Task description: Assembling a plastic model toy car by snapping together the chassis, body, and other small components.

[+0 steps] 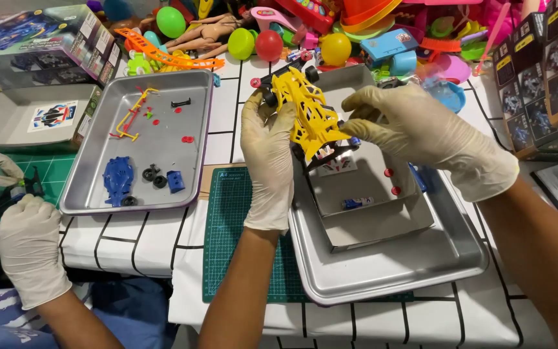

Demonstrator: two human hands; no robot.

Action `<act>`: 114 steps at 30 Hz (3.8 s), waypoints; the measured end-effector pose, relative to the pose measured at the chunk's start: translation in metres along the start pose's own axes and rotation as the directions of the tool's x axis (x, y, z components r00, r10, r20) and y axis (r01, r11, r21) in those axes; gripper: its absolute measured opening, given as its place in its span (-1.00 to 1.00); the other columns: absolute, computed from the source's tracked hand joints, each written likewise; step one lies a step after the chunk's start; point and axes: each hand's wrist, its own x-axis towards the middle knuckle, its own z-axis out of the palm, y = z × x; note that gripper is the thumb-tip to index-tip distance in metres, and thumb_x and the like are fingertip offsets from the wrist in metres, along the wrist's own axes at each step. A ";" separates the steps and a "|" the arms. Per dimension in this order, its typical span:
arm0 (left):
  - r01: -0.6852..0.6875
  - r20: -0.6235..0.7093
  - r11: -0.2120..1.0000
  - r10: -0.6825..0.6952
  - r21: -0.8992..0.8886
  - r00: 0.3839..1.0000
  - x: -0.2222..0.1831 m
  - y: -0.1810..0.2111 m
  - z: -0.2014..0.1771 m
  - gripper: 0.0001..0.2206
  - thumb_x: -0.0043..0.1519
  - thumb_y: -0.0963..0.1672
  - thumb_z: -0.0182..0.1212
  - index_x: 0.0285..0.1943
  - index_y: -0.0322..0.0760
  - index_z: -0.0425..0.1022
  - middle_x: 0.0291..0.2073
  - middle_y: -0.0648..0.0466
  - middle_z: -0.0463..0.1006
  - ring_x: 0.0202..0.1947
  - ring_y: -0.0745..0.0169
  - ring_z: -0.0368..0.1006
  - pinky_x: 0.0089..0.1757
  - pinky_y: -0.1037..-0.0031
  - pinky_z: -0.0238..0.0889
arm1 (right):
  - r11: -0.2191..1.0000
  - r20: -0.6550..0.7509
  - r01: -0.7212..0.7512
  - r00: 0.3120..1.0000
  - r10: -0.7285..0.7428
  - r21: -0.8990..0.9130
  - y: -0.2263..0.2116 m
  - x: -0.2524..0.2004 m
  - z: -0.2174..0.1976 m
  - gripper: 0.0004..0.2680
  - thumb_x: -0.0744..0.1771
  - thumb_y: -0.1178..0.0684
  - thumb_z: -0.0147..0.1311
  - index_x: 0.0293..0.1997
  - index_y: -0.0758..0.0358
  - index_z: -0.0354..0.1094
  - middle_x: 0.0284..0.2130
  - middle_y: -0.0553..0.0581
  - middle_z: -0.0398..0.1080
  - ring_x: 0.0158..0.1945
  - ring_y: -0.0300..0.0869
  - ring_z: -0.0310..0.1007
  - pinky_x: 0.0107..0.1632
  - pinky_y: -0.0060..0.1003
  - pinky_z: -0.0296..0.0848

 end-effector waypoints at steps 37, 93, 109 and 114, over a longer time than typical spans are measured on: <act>0.381 0.313 0.833 -0.266 -0.402 0.912 -0.002 0.014 -0.009 -0.40 0.29 0.17 0.02 0.13 -0.46 0.38 -0.12 -0.27 0.54 -0.20 -0.01 0.56 -0.42 0.41 0.44 | 0.635 -0.332 0.069 0.892 0.306 0.770 0.047 0.016 -0.010 -0.89 0.36 0.24 0.13 -0.09 0.12 0.47 -0.24 -0.07 0.49 -0.20 -0.38 0.48 -0.10 -0.53 0.53; 0.399 0.283 0.878 -0.466 0.264 0.838 -0.003 -0.032 -0.022 -0.09 0.12 -0.25 0.27 0.63 -0.36 -0.27 -0.03 -0.34 0.58 -0.01 0.05 0.56 0.02 0.35 0.48 | 0.922 -0.416 0.380 0.852 -0.318 0.073 0.006 -0.002 -0.019 -0.87 0.36 0.35 0.30 -0.04 0.41 0.48 -0.19 0.18 0.54 -0.18 -0.20 0.53 -0.02 -0.40 0.55; 0.370 0.294 0.893 -0.436 0.255 0.851 -0.011 -0.025 -0.016 -0.09 0.09 -0.24 0.29 0.63 -0.36 -0.22 0.08 -0.31 0.54 -0.05 0.13 0.57 0.00 0.38 0.48 | 0.905 -0.436 0.405 0.796 -0.419 -0.130 0.009 -0.003 -0.012 -0.88 0.35 0.34 0.35 -0.08 0.37 0.51 -0.20 0.18 0.57 -0.20 -0.18 0.53 -0.06 -0.35 0.50; 0.286 0.354 0.957 -0.282 0.044 0.892 -0.006 -0.026 -0.022 -0.13 0.14 -0.24 0.26 0.62 -0.49 -0.20 0.12 -0.17 0.47 -0.09 0.23 0.52 0.01 0.38 0.47 | 0.913 -0.356 0.380 0.840 -0.408 -0.151 0.022 -0.001 -0.017 -0.88 0.37 0.36 0.24 -0.03 0.42 0.46 -0.24 0.18 0.53 -0.22 -0.17 0.53 -0.08 -0.33 0.54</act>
